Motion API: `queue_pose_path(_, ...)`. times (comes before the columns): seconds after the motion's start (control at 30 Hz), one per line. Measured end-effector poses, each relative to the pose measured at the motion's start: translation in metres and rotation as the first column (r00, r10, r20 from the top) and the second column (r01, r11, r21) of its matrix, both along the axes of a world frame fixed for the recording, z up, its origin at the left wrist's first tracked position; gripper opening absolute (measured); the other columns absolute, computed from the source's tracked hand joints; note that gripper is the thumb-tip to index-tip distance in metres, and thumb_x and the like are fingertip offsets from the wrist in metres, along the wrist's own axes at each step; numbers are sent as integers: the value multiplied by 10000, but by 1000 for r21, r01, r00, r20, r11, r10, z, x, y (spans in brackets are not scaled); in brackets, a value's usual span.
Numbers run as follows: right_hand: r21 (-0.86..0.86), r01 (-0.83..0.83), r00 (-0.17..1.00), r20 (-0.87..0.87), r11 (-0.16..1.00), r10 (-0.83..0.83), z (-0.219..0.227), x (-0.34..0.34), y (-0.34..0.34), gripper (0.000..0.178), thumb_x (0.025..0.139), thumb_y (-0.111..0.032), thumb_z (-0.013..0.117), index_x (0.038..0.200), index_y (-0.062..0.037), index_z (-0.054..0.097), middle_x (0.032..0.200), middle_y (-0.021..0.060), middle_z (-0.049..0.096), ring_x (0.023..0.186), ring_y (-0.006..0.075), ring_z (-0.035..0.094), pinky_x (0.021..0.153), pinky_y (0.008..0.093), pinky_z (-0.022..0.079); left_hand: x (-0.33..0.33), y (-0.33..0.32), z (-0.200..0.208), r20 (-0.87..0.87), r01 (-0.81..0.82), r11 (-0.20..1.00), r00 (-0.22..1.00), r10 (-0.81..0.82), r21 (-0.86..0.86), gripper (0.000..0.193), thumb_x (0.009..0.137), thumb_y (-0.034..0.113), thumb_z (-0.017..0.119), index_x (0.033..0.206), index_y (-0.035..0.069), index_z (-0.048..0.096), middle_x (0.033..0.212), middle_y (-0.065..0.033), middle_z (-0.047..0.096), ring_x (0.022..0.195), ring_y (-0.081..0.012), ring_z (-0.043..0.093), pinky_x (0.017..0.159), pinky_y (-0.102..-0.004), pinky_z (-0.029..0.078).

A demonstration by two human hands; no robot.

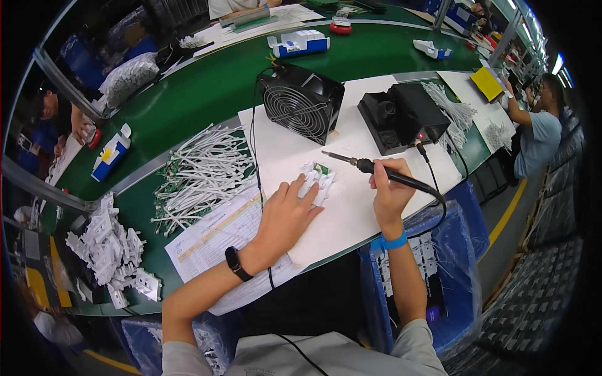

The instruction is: Soldering wires to electronic components on an assembly line.

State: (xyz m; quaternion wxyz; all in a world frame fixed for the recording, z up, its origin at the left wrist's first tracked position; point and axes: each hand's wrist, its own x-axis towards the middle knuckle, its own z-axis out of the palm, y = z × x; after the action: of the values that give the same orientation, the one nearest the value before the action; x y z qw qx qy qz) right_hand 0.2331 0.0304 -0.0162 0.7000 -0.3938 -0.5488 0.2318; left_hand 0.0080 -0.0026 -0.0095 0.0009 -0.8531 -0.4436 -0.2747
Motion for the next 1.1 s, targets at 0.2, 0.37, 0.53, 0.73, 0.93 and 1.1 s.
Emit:
queue_pose_path(0.2, -222, -128, 991, -68, 967, 116, -3, -12, 2, 106, 935, -25, 676, 887, -22, 582, 705, 31, 611, 663, 74, 572, 627, 220, 438, 10, -2, -12, 39, -60, 998, 997, 59, 15, 467, 815, 336, 789, 1131, 5, 696, 1166, -202, 649, 946, -310, 628, 756, -385, 543)
queue_pose_path(0.37, -134, -95, 977, 175, 986, 118, -8, -10, 5, 141, 889, -6, 686, 831, -16, 557, 675, 39, 597, 645, 92, 526, 635, 244, 412, 9, -2, -14, 30, -63, 997, 998, 62, 47, 475, 817, 349, 792, 1115, -7, 692, 1150, -208, 646, 930, -302, 634, 739, -376, 546)
queue_pose_path(0.53, -142, -87, 983, 146, 986, 108, -9, -7, 3, 128, 891, -2, 683, 836, -18, 568, 676, 43, 600, 631, 86, 515, 623, 240, 399, 11, -2, -18, 49, -57, 998, 997, 55, 41, 487, 817, 353, 794, 1109, -21, 684, 1145, -209, 645, 927, -299, 636, 735, -375, 549)
queue_pose_path(0.73, -141, -99, 975, 182, 985, 124, -7, -8, 4, 130, 892, -3, 683, 830, -17, 570, 676, 44, 602, 625, 85, 515, 624, 239, 399, 11, -2, -20, 35, -57, 998, 998, 55, 37, 457, 805, 347, 805, 1025, -29, 667, 1149, -234, 658, 913, -302, 643, 733, -370, 554)
queue_pose_path(0.93, -135, -113, 968, 207, 984, 140, -5, -11, 4, 131, 896, -6, 681, 831, -14, 568, 671, 40, 600, 602, 77, 506, 589, 229, 391, 12, -3, -18, 35, -60, 997, 998, 58, 40, 449, 801, 341, 810, 998, -33, 659, 1157, -251, 659, 909, -303, 646, 724, -365, 554)
queue_pose_path(1.1, -106, -109, 967, 217, 988, 130, -5, -9, 4, 136, 899, -9, 679, 830, -13, 562, 666, 35, 595, 583, 68, 495, 550, 219, 374, 13, -4, -18, 26, -60, 997, 998, 59, 49, 452, 807, 334, 807, 1015, -40, 660, 1167, -257, 657, 908, -301, 645, 724, -366, 555)
